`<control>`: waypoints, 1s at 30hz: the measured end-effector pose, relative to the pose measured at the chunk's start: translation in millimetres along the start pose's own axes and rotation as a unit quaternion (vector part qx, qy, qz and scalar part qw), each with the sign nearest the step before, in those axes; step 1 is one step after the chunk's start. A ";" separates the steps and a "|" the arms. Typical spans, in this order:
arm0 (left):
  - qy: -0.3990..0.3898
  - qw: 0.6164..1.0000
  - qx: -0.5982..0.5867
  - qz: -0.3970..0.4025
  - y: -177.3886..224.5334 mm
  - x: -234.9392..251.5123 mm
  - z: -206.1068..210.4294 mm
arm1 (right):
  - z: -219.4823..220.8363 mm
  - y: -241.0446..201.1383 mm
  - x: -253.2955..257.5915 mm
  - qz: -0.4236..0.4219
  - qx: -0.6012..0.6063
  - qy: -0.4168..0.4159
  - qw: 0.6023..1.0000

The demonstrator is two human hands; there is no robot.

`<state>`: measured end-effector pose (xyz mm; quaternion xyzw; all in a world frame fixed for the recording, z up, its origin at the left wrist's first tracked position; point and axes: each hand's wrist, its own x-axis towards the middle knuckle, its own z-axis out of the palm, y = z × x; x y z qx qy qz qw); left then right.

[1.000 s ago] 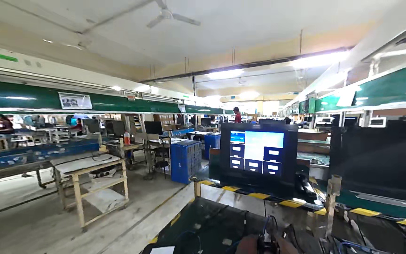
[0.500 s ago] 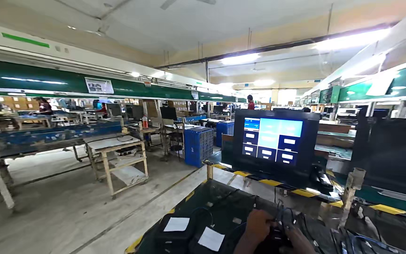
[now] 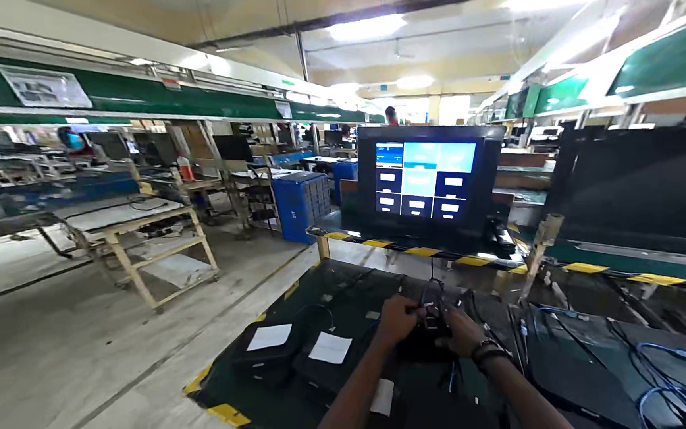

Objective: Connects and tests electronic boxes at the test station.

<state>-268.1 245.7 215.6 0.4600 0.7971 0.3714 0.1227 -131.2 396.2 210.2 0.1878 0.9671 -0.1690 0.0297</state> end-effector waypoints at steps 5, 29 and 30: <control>0.099 0.992 0.030 0.073 1.5 -9.4 19.9 | 3.0 5.2 3.1 0.002 0.001 -0.001 1.000; -0.047 0.986 0.158 0.016 17.1 -8.8 3.9 | 7.0 13.8 8.9 -0.005 -0.011 0.009 1.000; -0.045 0.987 0.155 0.014 15.8 -8.7 6.6 | 7.6 13.9 9.3 -0.004 -0.011 0.010 1.000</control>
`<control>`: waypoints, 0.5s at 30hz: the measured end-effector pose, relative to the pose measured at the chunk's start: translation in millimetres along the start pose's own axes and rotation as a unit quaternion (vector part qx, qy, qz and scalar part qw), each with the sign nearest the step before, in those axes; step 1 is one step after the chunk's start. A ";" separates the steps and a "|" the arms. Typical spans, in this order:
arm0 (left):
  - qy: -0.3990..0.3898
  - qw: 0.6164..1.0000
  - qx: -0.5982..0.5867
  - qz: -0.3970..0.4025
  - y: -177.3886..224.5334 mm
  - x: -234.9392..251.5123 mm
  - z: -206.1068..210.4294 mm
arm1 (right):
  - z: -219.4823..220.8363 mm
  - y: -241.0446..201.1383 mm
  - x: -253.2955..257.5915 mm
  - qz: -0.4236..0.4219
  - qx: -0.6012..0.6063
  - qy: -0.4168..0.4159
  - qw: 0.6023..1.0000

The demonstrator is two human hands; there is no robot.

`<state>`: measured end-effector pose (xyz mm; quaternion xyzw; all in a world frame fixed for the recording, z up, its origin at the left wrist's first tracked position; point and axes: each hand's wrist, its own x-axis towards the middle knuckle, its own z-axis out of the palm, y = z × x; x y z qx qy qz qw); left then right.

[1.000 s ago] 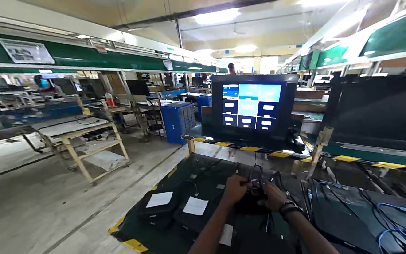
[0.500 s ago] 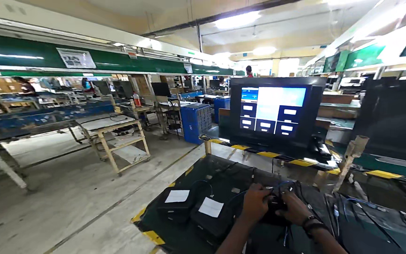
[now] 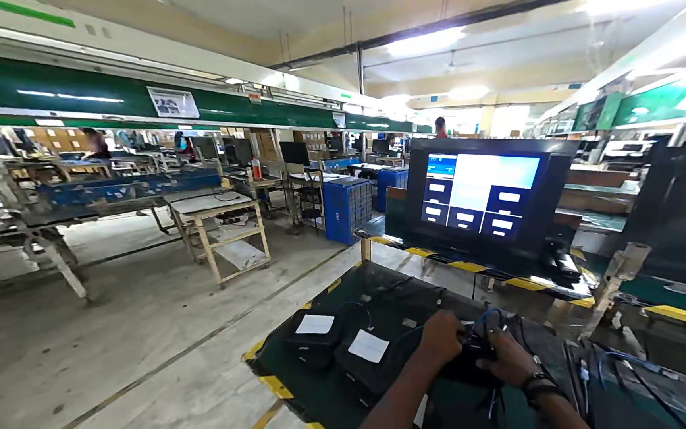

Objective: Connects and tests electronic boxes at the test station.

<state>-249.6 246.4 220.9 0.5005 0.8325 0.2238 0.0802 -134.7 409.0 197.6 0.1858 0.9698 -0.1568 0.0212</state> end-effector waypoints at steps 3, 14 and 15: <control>0.023 1.000 -0.020 -0.006 -4.2 -3.9 8.1 | -0.7 -1.9 -2.6 0.000 -0.002 -0.001 1.000; -0.035 0.991 -0.123 0.039 -54.3 22.5 16.8 | 24.4 24.5 -11.3 -0.039 0.177 0.217 0.959; -0.044 0.980 -0.190 0.025 -56.3 26.0 11.2 | 30.9 31.4 -12.4 -0.035 0.259 0.278 0.924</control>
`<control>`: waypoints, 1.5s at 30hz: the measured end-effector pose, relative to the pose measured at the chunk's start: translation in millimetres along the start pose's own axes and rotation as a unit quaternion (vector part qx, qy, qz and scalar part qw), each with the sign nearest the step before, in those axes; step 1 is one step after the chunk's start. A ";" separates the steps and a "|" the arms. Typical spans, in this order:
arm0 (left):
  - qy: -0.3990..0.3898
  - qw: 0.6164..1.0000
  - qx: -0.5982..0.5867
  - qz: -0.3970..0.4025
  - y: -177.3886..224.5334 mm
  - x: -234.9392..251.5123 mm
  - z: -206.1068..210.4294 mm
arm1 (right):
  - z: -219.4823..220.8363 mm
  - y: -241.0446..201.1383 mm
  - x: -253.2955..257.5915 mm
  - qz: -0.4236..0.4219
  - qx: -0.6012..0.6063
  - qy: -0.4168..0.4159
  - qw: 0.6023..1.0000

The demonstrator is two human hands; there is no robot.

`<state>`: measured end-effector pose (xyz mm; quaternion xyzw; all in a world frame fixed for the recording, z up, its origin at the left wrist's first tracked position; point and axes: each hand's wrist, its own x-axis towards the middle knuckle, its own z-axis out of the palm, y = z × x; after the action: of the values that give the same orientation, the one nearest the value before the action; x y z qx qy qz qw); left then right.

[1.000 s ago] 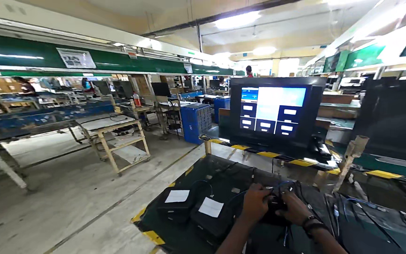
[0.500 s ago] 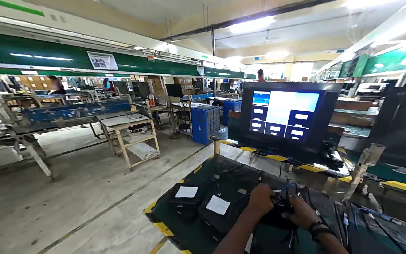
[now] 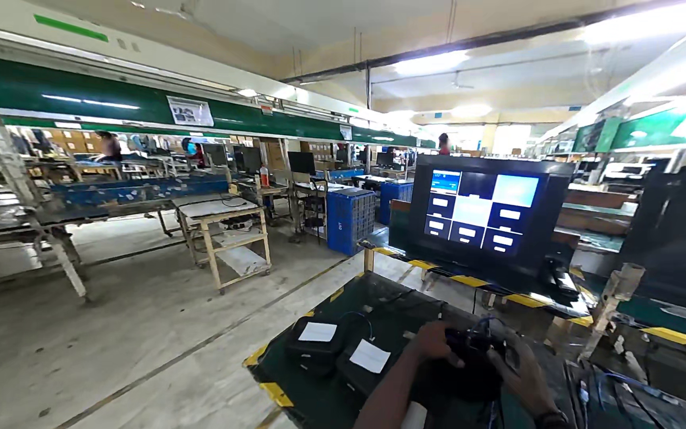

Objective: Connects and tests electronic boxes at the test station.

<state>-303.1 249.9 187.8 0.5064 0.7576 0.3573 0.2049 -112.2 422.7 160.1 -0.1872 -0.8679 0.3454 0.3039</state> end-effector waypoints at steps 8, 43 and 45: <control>-0.076 0.930 -0.344 -0.108 6.8 3.2 -8.9 | -26.6 -5.8 -13.6 0.202 0.322 0.077 0.922; -0.009 0.983 -0.182 -0.004 16.4 -235.9 65.0 | 67.8 -35.9 69.7 0.058 -0.244 -0.227 0.941; 0.002 0.981 -0.193 0.008 13.2 -235.2 78.3 | 69.7 -27.5 70.7 0.135 -0.228 -0.232 0.936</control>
<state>-147.4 64.2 133.8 0.4625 0.6709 0.4990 0.2948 -213.8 407.6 167.7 -0.2813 -0.9363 0.2103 -0.0061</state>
